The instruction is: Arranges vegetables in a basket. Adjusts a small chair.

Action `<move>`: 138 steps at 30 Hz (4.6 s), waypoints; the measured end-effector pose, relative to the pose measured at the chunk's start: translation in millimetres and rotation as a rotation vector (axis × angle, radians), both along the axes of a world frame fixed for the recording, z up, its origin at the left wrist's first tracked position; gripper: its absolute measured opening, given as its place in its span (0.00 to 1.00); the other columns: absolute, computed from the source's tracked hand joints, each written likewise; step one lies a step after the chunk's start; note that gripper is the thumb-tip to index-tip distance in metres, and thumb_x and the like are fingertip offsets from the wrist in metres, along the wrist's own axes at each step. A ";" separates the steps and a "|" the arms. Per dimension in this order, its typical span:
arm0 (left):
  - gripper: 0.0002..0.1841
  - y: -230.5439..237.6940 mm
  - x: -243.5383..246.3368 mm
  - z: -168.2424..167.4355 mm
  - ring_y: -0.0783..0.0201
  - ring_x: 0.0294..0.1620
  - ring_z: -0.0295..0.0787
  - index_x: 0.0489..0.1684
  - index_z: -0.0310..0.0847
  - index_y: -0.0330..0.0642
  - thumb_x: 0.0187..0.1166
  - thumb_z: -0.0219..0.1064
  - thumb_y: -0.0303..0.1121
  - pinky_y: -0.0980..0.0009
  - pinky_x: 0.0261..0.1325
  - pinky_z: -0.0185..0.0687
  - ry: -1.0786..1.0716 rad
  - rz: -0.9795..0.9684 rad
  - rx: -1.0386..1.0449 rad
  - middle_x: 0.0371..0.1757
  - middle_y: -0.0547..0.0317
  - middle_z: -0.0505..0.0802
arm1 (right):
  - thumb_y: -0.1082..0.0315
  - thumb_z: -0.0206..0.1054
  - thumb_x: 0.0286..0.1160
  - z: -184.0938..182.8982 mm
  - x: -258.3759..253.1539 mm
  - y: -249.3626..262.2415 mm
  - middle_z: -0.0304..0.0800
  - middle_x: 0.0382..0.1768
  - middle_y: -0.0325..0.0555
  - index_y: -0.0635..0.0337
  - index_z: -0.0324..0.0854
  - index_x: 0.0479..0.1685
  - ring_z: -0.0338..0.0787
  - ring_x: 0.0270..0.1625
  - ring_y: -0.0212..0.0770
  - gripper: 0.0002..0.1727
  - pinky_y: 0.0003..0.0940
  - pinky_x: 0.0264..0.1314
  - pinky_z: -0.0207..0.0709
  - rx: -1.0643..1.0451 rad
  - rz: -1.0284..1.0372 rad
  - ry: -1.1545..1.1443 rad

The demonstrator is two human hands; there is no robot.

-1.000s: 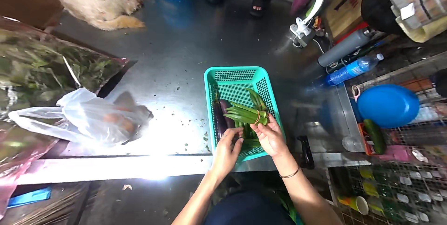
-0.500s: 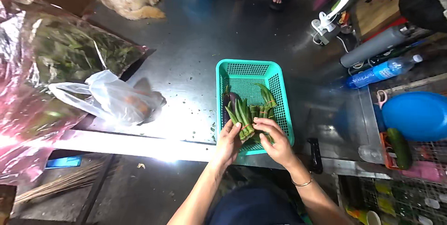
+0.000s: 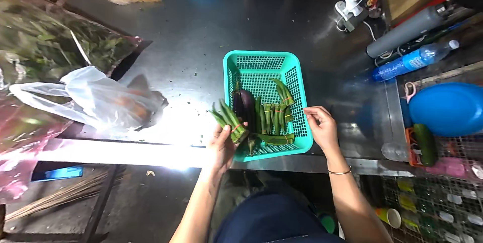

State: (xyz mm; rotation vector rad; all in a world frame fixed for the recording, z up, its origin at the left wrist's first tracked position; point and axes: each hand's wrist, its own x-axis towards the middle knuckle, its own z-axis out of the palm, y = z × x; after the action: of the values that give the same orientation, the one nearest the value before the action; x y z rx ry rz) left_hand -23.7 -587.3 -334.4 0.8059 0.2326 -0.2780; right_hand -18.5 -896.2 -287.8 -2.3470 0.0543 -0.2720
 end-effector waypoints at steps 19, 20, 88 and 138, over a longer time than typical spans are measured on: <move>0.25 5.2 -5.8 4.6 0.57 0.55 0.93 0.78 0.70 0.40 0.84 0.62 0.38 0.58 0.59 0.91 -0.111 -0.093 0.569 0.58 0.50 0.93 | 0.71 0.63 0.85 -10.2 15.3 13.4 0.91 0.60 0.58 0.64 0.88 0.63 0.91 0.63 0.50 0.15 0.46 0.71 0.82 -0.101 0.145 0.385; 0.26 -5.7 -1.8 5.2 0.59 0.55 0.93 0.78 0.70 0.40 0.83 0.63 0.40 0.58 0.60 0.90 -0.138 -0.149 0.634 0.58 0.51 0.93 | 0.71 0.63 0.85 -10.1 12.2 8.8 0.92 0.59 0.57 0.64 0.88 0.62 0.92 0.62 0.50 0.15 0.46 0.70 0.83 -0.106 0.128 0.372; 0.21 22.8 -51.2 -46.7 0.47 0.35 0.87 0.70 0.78 0.38 0.88 0.62 0.44 0.41 0.43 0.84 -0.211 0.165 1.517 0.38 0.45 0.89 | 0.77 0.65 0.75 -52.7 -82.3 26.9 0.93 0.44 0.53 0.76 0.77 0.67 0.92 0.43 0.28 0.21 0.21 0.49 0.86 0.464 -0.243 0.053; 0.33 58.4 84.5 -93.5 0.42 0.83 0.71 0.79 0.78 0.64 0.79 0.57 0.68 0.31 0.77 0.64 -1.495 -0.654 1.920 0.82 0.51 0.80 | 0.75 0.67 0.75 -80.6 -25.1 73.3 0.78 0.80 0.45 0.25 0.62 0.90 0.83 0.76 0.51 0.44 0.53 0.72 0.83 -0.094 -0.727 0.292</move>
State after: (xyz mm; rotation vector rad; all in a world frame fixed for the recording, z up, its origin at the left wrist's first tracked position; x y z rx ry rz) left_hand 60.8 -528.9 -427.9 2.7195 -1.4703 0.1156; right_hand -43.6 -822.9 -368.4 -2.3559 1.0632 -0.2783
